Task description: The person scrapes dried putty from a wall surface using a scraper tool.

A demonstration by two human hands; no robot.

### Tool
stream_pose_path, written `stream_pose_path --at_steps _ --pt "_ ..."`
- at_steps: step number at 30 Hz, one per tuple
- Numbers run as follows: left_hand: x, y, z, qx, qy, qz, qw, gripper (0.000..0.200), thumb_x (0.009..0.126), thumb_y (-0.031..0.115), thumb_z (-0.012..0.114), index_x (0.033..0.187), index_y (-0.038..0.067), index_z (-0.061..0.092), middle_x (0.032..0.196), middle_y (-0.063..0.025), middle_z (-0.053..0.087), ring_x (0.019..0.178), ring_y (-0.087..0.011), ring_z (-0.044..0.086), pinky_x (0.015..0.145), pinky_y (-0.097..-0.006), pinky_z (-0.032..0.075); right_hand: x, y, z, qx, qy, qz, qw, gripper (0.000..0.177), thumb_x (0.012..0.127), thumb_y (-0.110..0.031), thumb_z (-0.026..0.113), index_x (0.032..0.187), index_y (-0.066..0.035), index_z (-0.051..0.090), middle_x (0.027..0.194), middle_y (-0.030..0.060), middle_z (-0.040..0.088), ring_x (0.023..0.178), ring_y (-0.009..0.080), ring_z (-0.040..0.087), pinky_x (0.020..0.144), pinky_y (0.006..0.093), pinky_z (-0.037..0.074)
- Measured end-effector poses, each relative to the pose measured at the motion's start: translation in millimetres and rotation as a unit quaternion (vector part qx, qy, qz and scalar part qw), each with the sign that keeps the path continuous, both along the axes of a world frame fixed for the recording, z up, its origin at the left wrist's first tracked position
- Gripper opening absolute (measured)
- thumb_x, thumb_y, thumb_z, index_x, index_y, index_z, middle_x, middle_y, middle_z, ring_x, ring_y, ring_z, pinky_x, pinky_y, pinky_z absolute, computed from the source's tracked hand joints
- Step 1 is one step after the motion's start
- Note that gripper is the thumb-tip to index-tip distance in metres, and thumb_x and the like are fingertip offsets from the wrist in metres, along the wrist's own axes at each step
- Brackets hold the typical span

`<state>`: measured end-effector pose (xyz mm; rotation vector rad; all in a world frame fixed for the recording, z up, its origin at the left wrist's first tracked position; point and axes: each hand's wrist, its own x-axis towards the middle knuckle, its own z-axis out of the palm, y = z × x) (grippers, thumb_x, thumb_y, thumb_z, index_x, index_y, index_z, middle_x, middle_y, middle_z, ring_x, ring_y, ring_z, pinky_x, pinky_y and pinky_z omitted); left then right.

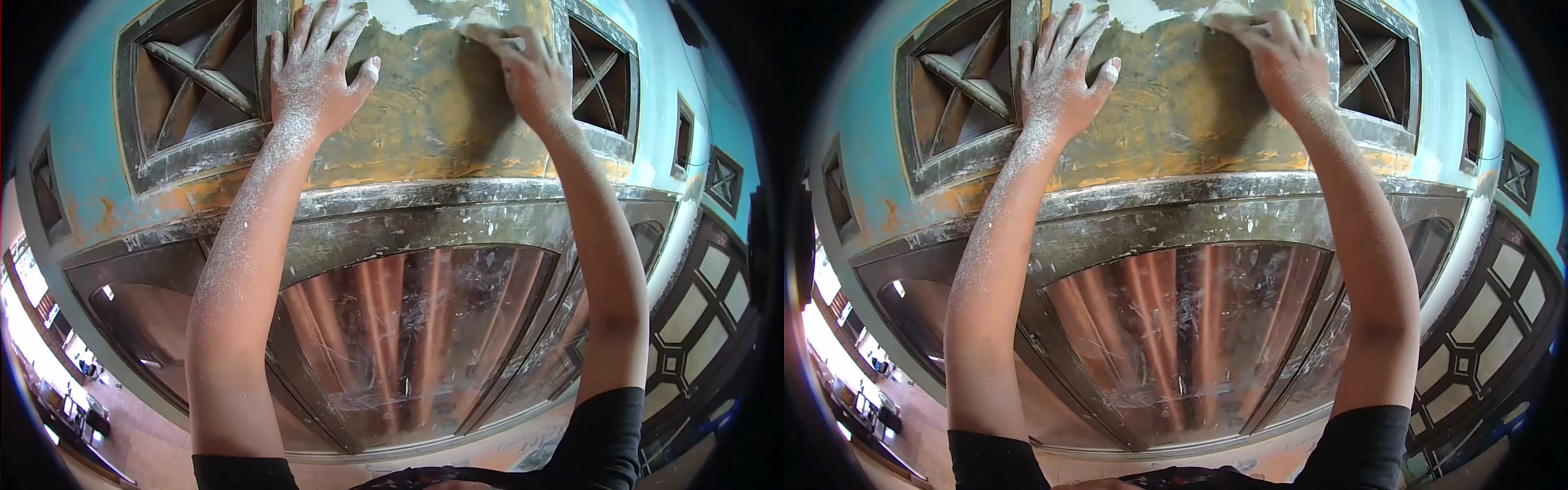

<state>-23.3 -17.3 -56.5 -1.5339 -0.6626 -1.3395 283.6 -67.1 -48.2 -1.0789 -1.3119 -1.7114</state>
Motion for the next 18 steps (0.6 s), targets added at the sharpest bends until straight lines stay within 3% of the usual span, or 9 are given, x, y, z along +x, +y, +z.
stream_pose_path --at_steps 1,3,5,7,9,12,15,17,18 --pt "0 0 -1 -0.039 0.002 -0.008 0.999 0.065 0.092 0.037 0.064 0.152 0.017 0.049 0.165 -0.0152 0.033 0.155 -0.0377 0.024 0.124 -0.0549 0.024 -3 3 -5 -0.002 -0.001 -0.003 1.0 0.054 0.095 -0.011 0.06 0.14 -0.041 0.061 0.127 0.0005 0.057 0.122 0.0246 0.058 0.104 0.0465 0.047" --pt "-1 0 -2 -0.038 0.002 -0.036 0.999 0.065 0.092 0.036 0.064 0.152 0.017 0.049 0.164 -0.0156 0.035 0.155 -0.0374 0.025 0.124 -0.0548 0.025 -8 7 -10 -0.001 -0.061 -0.012 0.998 0.055 0.095 -0.011 0.06 0.141 -0.041 0.06 0.128 -0.0001 0.058 0.122 0.0245 0.058 0.105 0.0454 0.046" --pt "-1 2 -2 -0.036 0.003 -0.063 0.997 0.064 0.093 0.035 0.063 0.152 0.017 0.049 0.163 -0.0159 0.036 0.154 -0.037 0.027 0.124 -0.0547 0.025 -5 2 -9 -0.006 -0.045 0.005 0.999 0.054 0.095 -0.011 0.06 0.139 -0.042 0.061 0.129 -0.0005 0.057 0.121 0.0242 0.059 0.106 0.0441 0.044" --pt "-1 1 -2 -0.039 0.005 -0.071 0.997 0.063 0.093 0.035 0.063 0.152 0.017 0.049 0.164 -0.0161 0.036 0.154 -0.0371 0.027 0.124 -0.054 0.026 2 0 -9 0.026 0.05 -0.035 0.998 0.052 0.094 -0.011 0.061 0.136 -0.042 0.063 0.131 -0.0003 0.056 0.122 0.0234 0.057 0.108 0.0431 0.043" --pt "-2 1 -3 -0.033 0.0 -0.055 0.998 0.063 0.093 0.035 0.063 0.152 0.018 0.049 0.163 -0.0162 0.036 0.154 -0.0371 0.027 0.124 -0.0537 0.026 -1 4 -12 0.031 0.048 -0.042 0.997 0.051 0.095 -0.012 0.061 0.136 -0.041 0.064 0.131 -0.0011 0.056 0.123 0.0227 0.056 0.107 0.0431 0.043" --pt "-1 1 -2 -0.036 0.0 -0.05 0.998 0.063 0.093 0.035 0.063 0.152 0.018 0.049 0.163 -0.0167 0.036 0.154 -0.0367 0.027 0.124 -0.054 0.026 -7 4 -21 -0.015 -0.045 -0.026 0.999 0.053 0.095 -0.011 0.061 0.138 -0.041 0.063 0.13 -0.0012 0.056 0.123 0.0236 0.055 0.106 0.0442 0.045" --pt "-1 6 -2 -0.065 -0.004 -0.042 0.997 0.065 0.093 0.038 0.062 0.154 0.019 0.047 0.165 -0.0169 0.033 0.155 -0.0374 0.024 0.125 -0.0548 0.022 6 4 -15 0.013 0.026 0.04 0.999 0.051 0.094 -0.01 0.062 0.138 -0.038 0.064 0.13 0.0 0.055 0.123 0.0254 0.054 0.106 0.0438 0.046" --pt "-2 26 -2 0.036 0.002 0.037 0.999 0.065 0.101 0.053 0.053 0.161 0.034 0.035 0.171 -0.0012 0.024 0.158 -0.0263 0.019 0.128 -0.0556 0.012 7 9 -22 0.003 0.046 0.049 0.998 0.05 0.095 -0.009 0.063 0.137 -0.036 0.065 0.13 0.0008 0.055 0.123 0.0274 0.054 0.106 0.0435 0.046" --pt "-2 26 -1 0.038 0.003 0.037 0.999 0.065 0.101 0.053 0.053 0.161 0.034 0.035 0.171 -0.0012 0.024 0.158 -0.0263 0.019 0.128 -0.0556 0.012 2 8 -27 -0.022 0.016 0.066 0.997 0.05 0.095 -0.009 0.062 0.137 -0.035 0.065 0.13 0.0013 0.055 0.123 0.0278 0.054 0.107 0.0438 0.047"
